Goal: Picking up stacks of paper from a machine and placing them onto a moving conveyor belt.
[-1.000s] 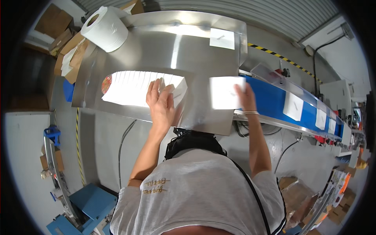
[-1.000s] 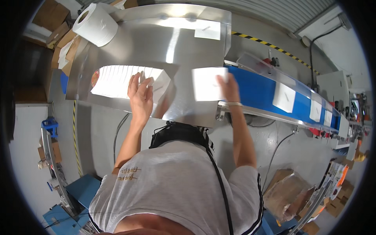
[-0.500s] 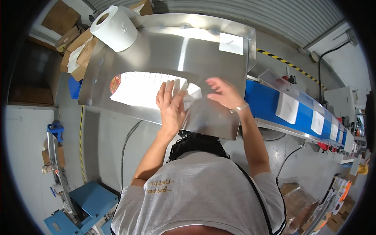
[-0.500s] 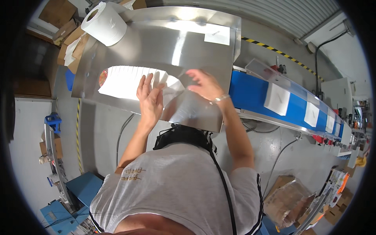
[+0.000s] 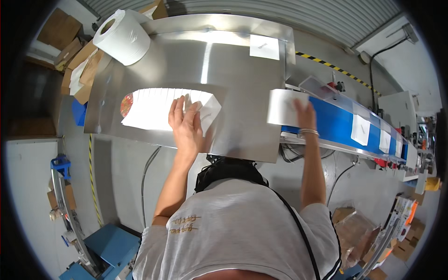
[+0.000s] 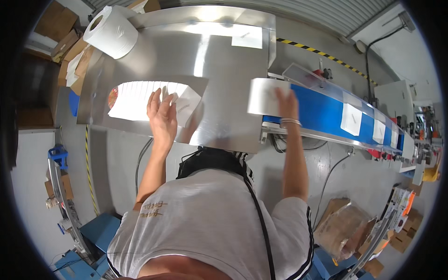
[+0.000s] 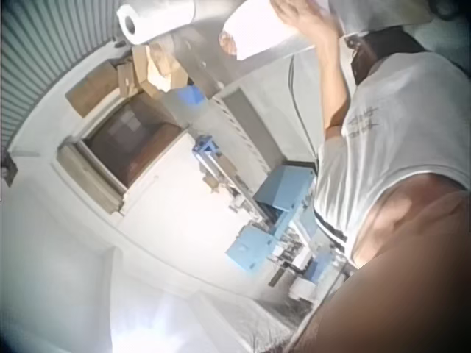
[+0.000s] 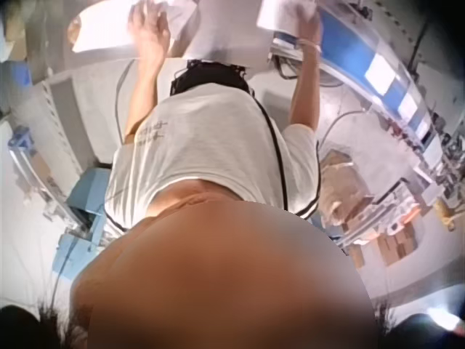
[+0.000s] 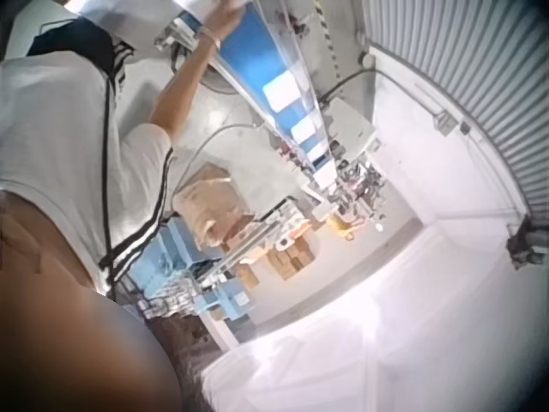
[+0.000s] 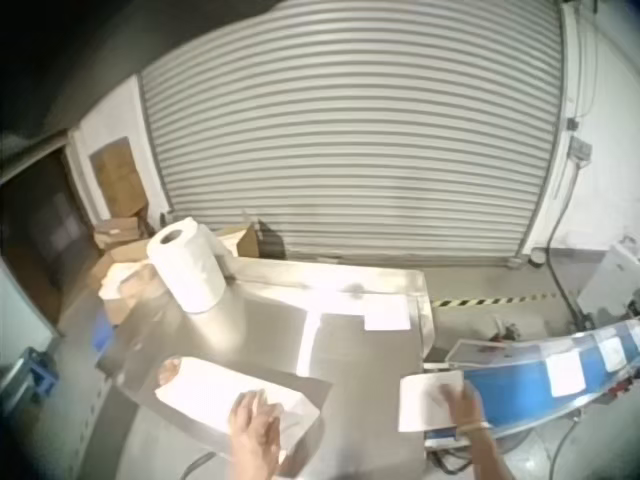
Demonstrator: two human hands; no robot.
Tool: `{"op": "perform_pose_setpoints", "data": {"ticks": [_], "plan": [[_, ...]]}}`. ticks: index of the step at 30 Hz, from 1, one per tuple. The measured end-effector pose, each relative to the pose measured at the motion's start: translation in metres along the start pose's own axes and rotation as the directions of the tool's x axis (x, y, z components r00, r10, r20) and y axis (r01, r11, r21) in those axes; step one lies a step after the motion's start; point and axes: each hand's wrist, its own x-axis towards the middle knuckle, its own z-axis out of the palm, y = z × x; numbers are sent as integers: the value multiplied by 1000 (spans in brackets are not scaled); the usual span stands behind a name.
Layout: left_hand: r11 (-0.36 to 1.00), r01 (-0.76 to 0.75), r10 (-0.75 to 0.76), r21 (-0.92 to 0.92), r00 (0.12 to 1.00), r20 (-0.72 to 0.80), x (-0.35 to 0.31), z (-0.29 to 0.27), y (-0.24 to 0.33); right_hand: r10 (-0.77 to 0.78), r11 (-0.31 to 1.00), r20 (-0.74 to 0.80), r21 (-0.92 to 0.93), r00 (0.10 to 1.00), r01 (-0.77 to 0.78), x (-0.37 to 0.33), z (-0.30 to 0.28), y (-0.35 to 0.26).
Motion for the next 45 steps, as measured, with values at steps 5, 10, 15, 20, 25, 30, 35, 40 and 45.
{"op": "perform_pose_setpoints", "data": {"ticks": [5,10,15,20,25,30,35,40,45], "plan": [[997,-67,67,33,998,1,-1,1,2,-310,667,-393,-739,866,-97,-18,-36,-18],[992,-125,124,22,991,46,-1,-4,-1,-629,739,256,-94,734,667,-38,46,-109],[988,-153,150,16,980,133,5,-11,9,-594,725,637,161,491,669,-45,123,-155],[999,-11,10,37,1000,20,5,-8,-12,-317,921,551,372,772,112,-60,113,-125],[999,15,-13,-42,999,37,7,-9,-6,-330,854,-125,383,936,352,-3,40,30],[1000,-4,5,-13,1000,15,4,-8,-14,-260,749,-445,-653,857,-113,-23,-23,-28],[999,-38,39,-22,998,57,3,-13,-14,-594,672,266,-354,759,651,-36,50,-101],[995,-104,104,-5,984,143,10,-15,-8,-627,742,571,230,530,630,-48,141,-161],[998,-24,19,63,997,68,8,-21,-25,-315,939,641,320,700,129,-52,132,-132]]}}
